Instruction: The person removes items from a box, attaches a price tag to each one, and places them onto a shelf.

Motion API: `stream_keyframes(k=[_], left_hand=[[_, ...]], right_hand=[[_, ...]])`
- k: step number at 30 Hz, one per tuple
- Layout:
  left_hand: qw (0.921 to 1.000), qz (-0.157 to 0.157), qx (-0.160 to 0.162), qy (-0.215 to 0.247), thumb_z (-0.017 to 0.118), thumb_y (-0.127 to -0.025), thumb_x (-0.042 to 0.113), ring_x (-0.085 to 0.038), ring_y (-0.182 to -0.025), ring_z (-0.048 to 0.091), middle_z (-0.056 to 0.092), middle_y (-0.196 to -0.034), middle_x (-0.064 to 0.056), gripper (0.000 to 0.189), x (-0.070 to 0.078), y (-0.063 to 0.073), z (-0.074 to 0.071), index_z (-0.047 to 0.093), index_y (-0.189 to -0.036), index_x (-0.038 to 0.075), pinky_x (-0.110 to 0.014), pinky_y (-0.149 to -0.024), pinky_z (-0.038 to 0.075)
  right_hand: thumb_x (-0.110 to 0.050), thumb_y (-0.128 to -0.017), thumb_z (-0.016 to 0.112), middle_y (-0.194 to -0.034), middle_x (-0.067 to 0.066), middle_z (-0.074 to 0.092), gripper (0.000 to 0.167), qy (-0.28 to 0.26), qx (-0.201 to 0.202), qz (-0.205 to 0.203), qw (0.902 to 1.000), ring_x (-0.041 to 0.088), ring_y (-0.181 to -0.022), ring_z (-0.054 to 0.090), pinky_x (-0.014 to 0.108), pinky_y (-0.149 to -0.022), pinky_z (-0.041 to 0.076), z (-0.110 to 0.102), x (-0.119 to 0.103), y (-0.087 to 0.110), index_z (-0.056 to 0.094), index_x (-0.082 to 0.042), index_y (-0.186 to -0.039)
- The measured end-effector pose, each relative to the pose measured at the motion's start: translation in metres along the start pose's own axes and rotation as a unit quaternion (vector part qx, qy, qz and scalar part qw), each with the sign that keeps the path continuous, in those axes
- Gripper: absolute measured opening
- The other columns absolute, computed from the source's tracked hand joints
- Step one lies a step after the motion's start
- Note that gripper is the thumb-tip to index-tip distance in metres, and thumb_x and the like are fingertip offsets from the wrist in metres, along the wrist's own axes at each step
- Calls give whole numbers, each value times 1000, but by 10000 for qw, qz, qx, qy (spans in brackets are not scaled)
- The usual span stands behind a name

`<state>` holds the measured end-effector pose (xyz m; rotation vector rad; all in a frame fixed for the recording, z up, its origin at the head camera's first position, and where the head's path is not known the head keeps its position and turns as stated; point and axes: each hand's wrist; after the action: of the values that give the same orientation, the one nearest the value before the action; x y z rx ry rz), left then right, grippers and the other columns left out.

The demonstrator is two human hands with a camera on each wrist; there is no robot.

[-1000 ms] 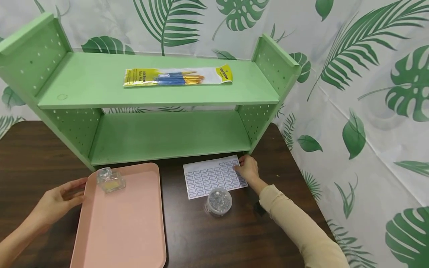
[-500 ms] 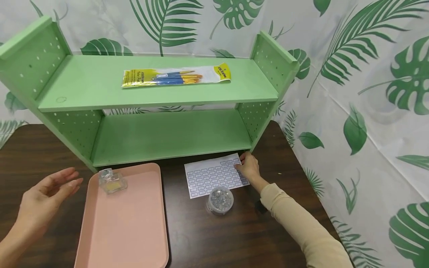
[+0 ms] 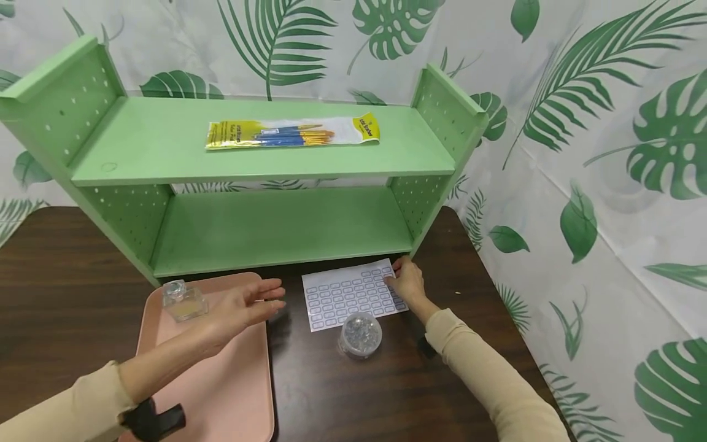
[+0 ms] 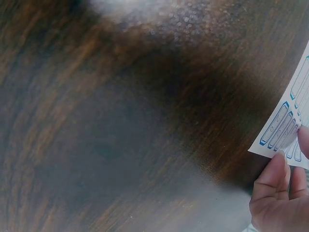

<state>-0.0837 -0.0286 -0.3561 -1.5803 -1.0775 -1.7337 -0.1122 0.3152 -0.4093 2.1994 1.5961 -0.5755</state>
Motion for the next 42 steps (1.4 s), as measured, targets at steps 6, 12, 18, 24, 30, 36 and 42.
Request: stream_keyframes(k=[6,12,18,24,30,36,42], left_hand=[[9979,-601,221,126,50,-93,2,-42,-128,40,36,-139,-34,56,-8,-37,21,24,-139,-17,-45,-102,39],[9930,-1029,575,18,50,-92,2,-44,-130,36,31,-142,-36,58,-16,-55,28,22,-138,-19,-46,-104,37],[9910,-1111,733,-161,50,-91,2,-43,-128,40,35,-139,-36,57,-21,-64,31,24,-137,-20,-45,-102,40],[9893,-1207,770,-261,50,-91,3,-41,-125,44,39,-137,-34,56,-24,-71,32,27,-137,-19,-44,-101,41],[9883,-1245,849,-234,49,-89,2,-39,-123,48,43,-135,-34,55,-25,-76,34,29,-136,-19,-43,-100,42],[9895,-1121,892,179,49,-86,-3,-30,-110,55,49,-128,-32,51,-28,-80,37,36,-133,-18,-42,-97,45],[9882,-986,1069,477,50,-86,-7,-22,-94,57,55,-114,-27,41,-32,-84,41,47,-126,-15,-38,-88,50]], right_hand=[[-8,-82,70,-86,15,56,28,-77,12,-62,10000,24,-74,51,32,-62,38,5,-1,2,53,3,-102],[-7,-82,69,-86,15,56,28,-111,10,-77,9999,23,-73,51,32,-61,39,6,-2,3,54,3,-103],[-8,-81,70,-86,15,57,29,-110,62,-127,9998,24,-74,53,32,-62,39,7,-2,1,54,3,-103],[-7,-81,71,-86,16,57,29,-121,114,-178,9997,24,-74,53,33,-62,40,6,-3,1,54,3,-102],[-6,-81,70,-87,16,57,28,-150,100,-116,9998,24,-75,53,34,-63,41,5,-1,0,54,3,-102],[-4,-83,66,-89,17,59,24,-377,174,69,9991,26,-78,55,39,-68,44,5,2,0,55,4,-103],[-2,-86,62,-88,16,61,16,-508,333,150,9980,26,-79,57,37,-69,45,4,5,0,57,3,-100]])
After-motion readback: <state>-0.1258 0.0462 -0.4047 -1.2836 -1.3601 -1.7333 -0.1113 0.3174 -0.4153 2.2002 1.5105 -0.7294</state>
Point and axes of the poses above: each hand's wrist, its own y-axis away from the middle knuckle, its own z-axis out of the palm, x = y × z
